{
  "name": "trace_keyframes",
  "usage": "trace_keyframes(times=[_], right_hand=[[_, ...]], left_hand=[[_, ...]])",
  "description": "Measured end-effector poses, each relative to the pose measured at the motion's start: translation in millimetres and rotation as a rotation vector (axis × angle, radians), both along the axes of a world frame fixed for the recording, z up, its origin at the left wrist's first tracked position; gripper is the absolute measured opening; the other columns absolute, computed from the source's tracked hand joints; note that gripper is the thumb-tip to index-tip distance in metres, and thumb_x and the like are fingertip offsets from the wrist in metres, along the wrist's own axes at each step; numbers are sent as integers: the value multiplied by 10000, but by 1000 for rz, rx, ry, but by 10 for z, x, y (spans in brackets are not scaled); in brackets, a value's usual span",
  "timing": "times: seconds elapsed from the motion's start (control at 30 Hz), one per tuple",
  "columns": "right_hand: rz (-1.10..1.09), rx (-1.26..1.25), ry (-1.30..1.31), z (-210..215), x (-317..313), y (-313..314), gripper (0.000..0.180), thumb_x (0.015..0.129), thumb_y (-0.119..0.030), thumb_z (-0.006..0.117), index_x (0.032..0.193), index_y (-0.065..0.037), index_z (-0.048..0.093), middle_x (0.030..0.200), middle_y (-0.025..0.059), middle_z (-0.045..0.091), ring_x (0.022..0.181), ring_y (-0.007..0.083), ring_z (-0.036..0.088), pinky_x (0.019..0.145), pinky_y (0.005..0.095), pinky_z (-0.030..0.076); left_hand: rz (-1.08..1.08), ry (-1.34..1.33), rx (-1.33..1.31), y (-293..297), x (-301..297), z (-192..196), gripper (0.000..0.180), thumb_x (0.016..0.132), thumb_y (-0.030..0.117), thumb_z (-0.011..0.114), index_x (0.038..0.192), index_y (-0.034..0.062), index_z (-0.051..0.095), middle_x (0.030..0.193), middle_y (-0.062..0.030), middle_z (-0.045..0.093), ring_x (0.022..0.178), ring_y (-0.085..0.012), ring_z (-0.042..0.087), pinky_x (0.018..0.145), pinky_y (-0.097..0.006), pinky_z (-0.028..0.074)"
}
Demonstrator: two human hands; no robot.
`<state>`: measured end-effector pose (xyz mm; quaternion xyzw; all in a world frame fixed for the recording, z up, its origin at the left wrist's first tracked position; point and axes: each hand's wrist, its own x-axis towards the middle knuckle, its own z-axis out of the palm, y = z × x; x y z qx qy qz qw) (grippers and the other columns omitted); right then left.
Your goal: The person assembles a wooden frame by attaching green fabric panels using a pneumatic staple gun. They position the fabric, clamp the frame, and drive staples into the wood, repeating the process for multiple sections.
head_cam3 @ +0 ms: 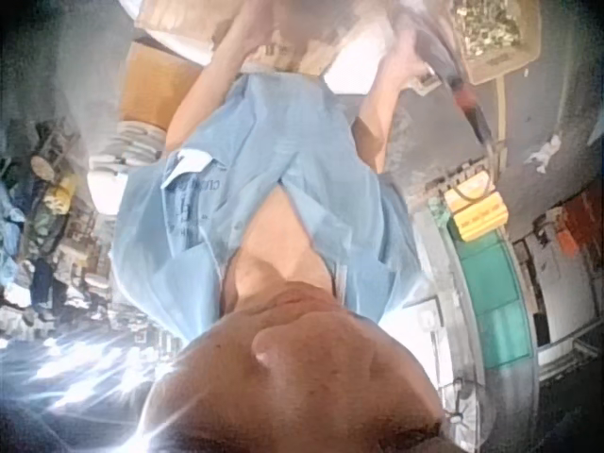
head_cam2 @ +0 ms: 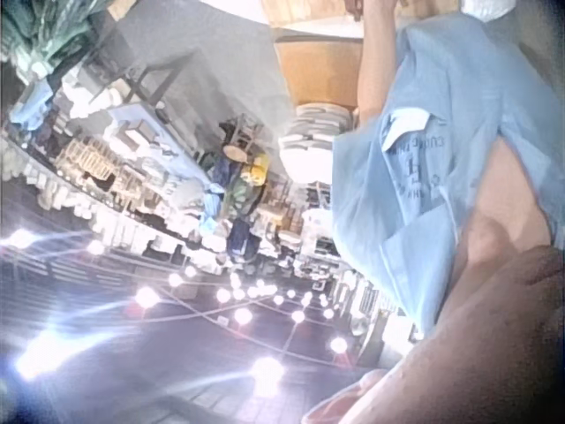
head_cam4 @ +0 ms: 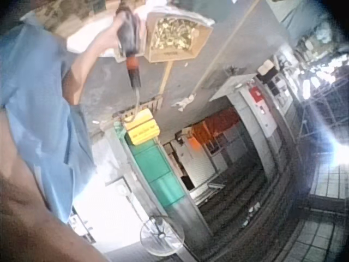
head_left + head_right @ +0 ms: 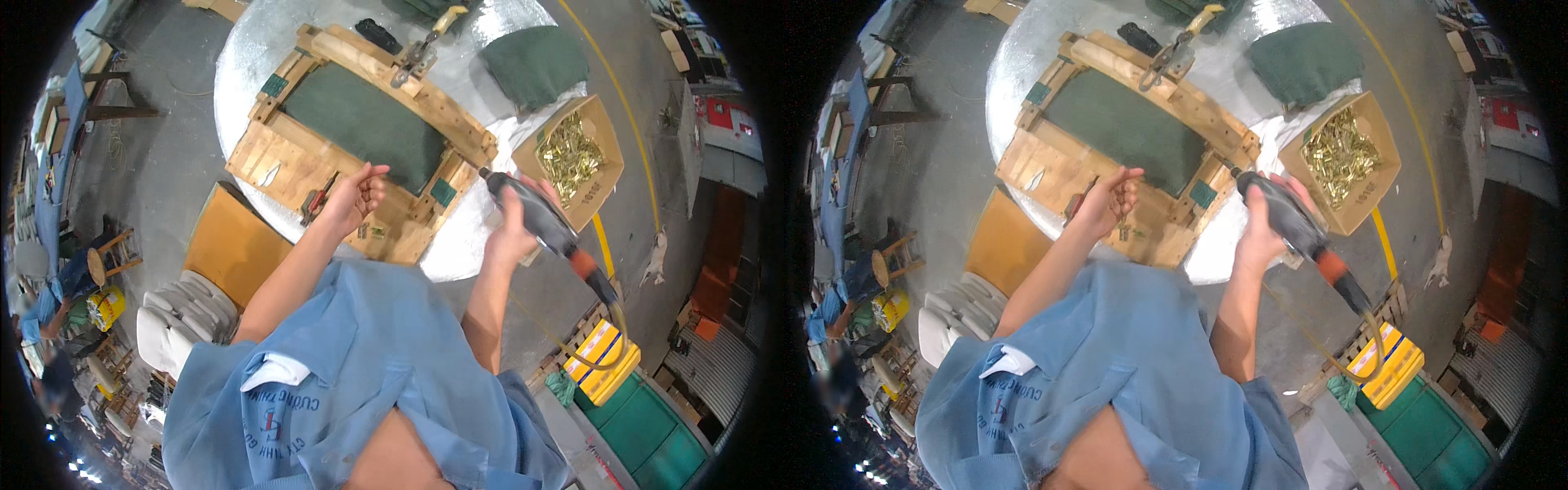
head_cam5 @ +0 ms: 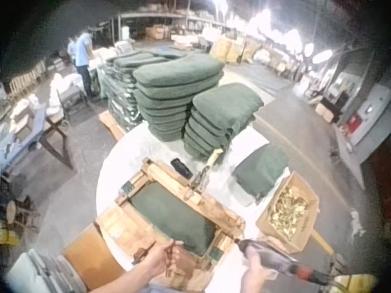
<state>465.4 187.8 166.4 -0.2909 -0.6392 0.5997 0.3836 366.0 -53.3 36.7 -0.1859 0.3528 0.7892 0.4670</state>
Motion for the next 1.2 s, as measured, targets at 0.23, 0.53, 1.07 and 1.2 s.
trace_keyframes(times=[0.23, 0.53, 1.07, 1.2], right_hand=[[-34, -216, 285, 538, 843, -543, 628, 836, -34, 780, 1373, -96, 461, 1158, 181, 637, 1110, 395, 676, 1039, 628, 555], [46, -270, 339, 561, 1134, -850, 601, 819, 2, 793, 1331, -74, 488, 1162, 174, 624, 1112, 305, 649, 1035, 638, 560], [153, -233, 284, 559, 1304, -932, 592, 839, 15, 738, 1364, -61, 476, 1170, 183, 621, 1092, 352, 667, 1024, 618, 576], [113, -221, 281, 553, 1237, -940, 599, 843, 15, 742, 1371, -58, 469, 1172, 185, 629, 1084, 373, 681, 1023, 594, 579]], left_hand=[[28, -74, 278, 206, 381, 520, 742, 1134, 551, 276, 1539, -59, 398, 1524, -261, 517, 1409, -375, 524, 1200, -483, 438], [-99, 9, 325, 324, 594, 859, 890, 1089, 677, 220, 1588, -53, 312, 1580, -259, 462, 1442, -378, 495, 1203, -496, 424], [-16, 10, 295, 433, 592, 883, 918, 1077, 697, 239, 1561, -78, 314, 1528, -293, 482, 1426, -385, 501, 1186, -490, 456], [8, -4, 87, 412, 469, 558, 769, 1089, 625, 400, 1452, -46, 498, 1346, -208, 620, 1276, -316, 609, 1112, -454, 515]])
